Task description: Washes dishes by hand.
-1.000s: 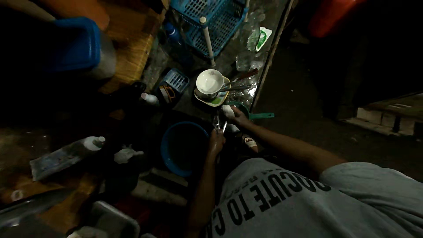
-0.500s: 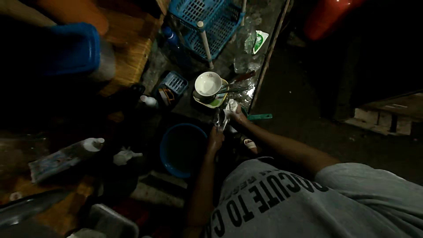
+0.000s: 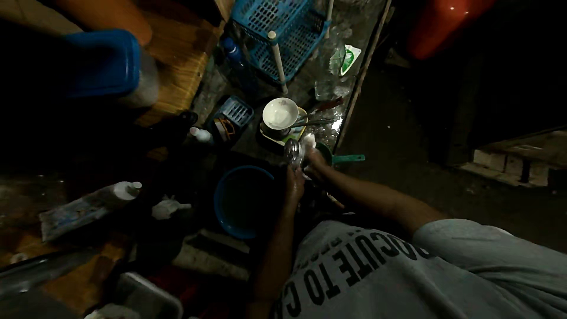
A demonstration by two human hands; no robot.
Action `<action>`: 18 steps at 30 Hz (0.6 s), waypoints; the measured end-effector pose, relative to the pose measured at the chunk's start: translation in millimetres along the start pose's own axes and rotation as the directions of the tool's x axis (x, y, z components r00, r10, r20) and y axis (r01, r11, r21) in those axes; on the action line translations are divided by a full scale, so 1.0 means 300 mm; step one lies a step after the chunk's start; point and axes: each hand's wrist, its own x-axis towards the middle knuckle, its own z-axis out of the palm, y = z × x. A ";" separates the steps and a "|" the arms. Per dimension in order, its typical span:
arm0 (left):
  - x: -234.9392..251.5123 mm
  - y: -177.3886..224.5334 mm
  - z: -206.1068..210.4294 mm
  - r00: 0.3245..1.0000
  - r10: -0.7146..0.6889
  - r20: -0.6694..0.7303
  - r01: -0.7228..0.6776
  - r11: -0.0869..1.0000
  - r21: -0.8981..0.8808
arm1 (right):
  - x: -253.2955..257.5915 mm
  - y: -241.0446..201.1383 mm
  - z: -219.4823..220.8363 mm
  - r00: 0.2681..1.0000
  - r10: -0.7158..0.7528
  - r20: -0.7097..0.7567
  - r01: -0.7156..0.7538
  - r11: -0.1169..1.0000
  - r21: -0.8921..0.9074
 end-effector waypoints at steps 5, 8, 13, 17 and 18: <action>0.018 -0.027 -0.033 0.998 -0.063 -0.007 0.061 0.981 -0.182 | -0.027 0.029 0.021 0.980 0.009 0.199 -0.050 0.979 0.198; -0.012 -0.044 -0.052 0.997 -0.060 0.045 0.069 0.972 -0.224 | 0.031 0.004 -0.011 0.986 -0.014 0.165 -0.030 0.965 0.260; 0.013 -0.064 -0.028 0.997 -0.067 -0.043 0.057 0.979 -0.196 | 0.053 0.057 0.028 0.974 -0.137 0.180 0.144 0.989 -0.026; 0.031 -0.075 -0.046 0.994 -0.097 -0.046 0.081 0.959 -0.273 | 0.069 -0.011 0.039 0.947 -0.156 0.280 0.246 0.915 -0.321; 0.032 -0.090 -0.058 0.995 -0.089 -0.046 0.070 0.949 -0.308 | 0.107 -0.036 0.032 0.943 -0.163 0.291 0.267 0.891 -0.366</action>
